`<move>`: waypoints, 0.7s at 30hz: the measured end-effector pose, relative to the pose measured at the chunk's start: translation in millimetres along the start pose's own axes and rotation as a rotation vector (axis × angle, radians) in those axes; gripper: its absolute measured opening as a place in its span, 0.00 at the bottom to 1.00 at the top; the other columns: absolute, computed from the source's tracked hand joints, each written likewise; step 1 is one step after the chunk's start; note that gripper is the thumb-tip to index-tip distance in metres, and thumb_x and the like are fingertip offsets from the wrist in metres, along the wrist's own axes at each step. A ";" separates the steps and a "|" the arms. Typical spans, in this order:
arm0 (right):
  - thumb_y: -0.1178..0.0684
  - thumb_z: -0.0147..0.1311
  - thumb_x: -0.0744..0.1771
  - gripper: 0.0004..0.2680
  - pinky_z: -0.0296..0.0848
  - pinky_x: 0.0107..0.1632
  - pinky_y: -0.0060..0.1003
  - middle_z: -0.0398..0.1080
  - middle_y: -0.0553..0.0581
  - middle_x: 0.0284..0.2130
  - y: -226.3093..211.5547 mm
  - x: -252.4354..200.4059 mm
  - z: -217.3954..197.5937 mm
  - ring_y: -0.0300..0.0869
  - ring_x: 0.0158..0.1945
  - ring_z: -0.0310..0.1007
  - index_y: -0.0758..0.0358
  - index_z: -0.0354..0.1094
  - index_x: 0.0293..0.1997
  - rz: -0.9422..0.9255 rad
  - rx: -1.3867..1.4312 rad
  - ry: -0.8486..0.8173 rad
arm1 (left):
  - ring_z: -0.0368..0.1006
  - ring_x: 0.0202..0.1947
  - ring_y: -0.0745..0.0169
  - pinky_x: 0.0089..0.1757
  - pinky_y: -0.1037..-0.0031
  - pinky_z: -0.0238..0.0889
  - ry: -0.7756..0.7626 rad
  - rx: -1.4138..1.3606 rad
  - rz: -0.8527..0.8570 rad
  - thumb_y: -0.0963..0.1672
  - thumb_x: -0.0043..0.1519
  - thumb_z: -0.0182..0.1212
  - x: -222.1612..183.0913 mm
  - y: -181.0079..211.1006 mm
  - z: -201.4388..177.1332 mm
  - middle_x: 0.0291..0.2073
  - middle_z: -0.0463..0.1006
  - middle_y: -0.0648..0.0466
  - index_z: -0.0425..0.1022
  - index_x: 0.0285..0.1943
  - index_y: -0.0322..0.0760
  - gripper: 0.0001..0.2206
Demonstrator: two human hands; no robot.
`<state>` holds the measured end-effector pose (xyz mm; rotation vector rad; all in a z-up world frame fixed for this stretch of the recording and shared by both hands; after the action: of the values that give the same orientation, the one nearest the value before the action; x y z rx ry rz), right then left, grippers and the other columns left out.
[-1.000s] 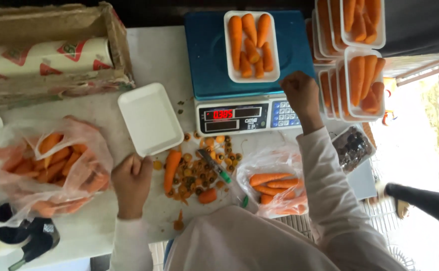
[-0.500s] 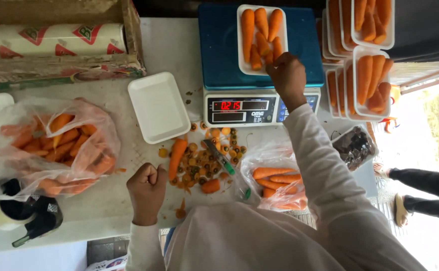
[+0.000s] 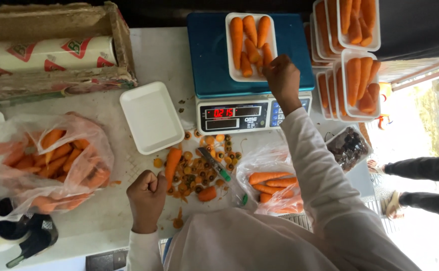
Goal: Peeling carrots with a hand peeler and arranging them into plastic trays for weighing and packaging.
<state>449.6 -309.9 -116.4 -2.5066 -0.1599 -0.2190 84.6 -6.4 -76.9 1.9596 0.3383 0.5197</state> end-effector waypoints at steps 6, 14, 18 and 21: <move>0.56 0.60 0.67 0.05 0.74 0.31 0.37 0.77 0.57 0.35 -8.7 6.1 -9.0 0.46 0.34 0.77 0.61 0.71 0.43 0.002 -0.019 -0.035 | 0.44 0.20 0.72 0.26 0.77 0.45 -0.009 0.033 -0.013 0.36 0.62 0.58 -1.8 -9.8 5.1 0.16 0.48 0.61 0.46 0.22 0.42 0.22; 0.58 0.58 0.67 0.07 0.76 0.33 0.41 0.74 0.62 0.43 -37.0 18.3 6.6 0.52 0.36 0.77 0.60 0.77 0.48 -0.272 -0.040 -0.038 | 0.44 0.19 0.73 0.25 0.77 0.45 -0.005 0.014 0.003 0.35 0.61 0.57 1.6 -9.2 8.2 0.15 0.47 0.61 0.46 0.22 0.42 0.22; 0.62 0.47 0.66 0.08 0.73 0.31 0.41 0.76 0.59 0.40 -38.9 22.7 14.6 0.50 0.36 0.77 0.61 0.75 0.42 -0.185 0.008 -0.001 | 0.43 0.19 0.73 0.25 0.77 0.44 -0.011 0.025 0.017 0.35 0.61 0.57 2.7 -8.5 7.1 0.15 0.47 0.61 0.45 0.22 0.42 0.22; 0.60 0.48 0.67 0.06 0.74 0.33 0.42 0.76 0.58 0.41 -36.9 22.7 16.5 0.51 0.38 0.77 0.59 0.73 0.41 -0.120 0.010 -0.008 | 0.44 0.19 0.73 0.25 0.77 0.46 -0.027 0.015 0.023 0.35 0.61 0.58 3.5 -11.4 12.1 0.15 0.48 0.61 0.46 0.22 0.42 0.22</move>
<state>467.7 -269.1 -104.3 -2.4907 -0.3139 -0.2560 93.6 -9.4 -91.0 1.9854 0.3037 0.5070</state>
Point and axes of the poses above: each hand's wrist, its own x-axis towards the middle knuckle, its own z-axis out of the palm, y = z × x, the point moved 4 cm from there along x, towards the middle knuckle
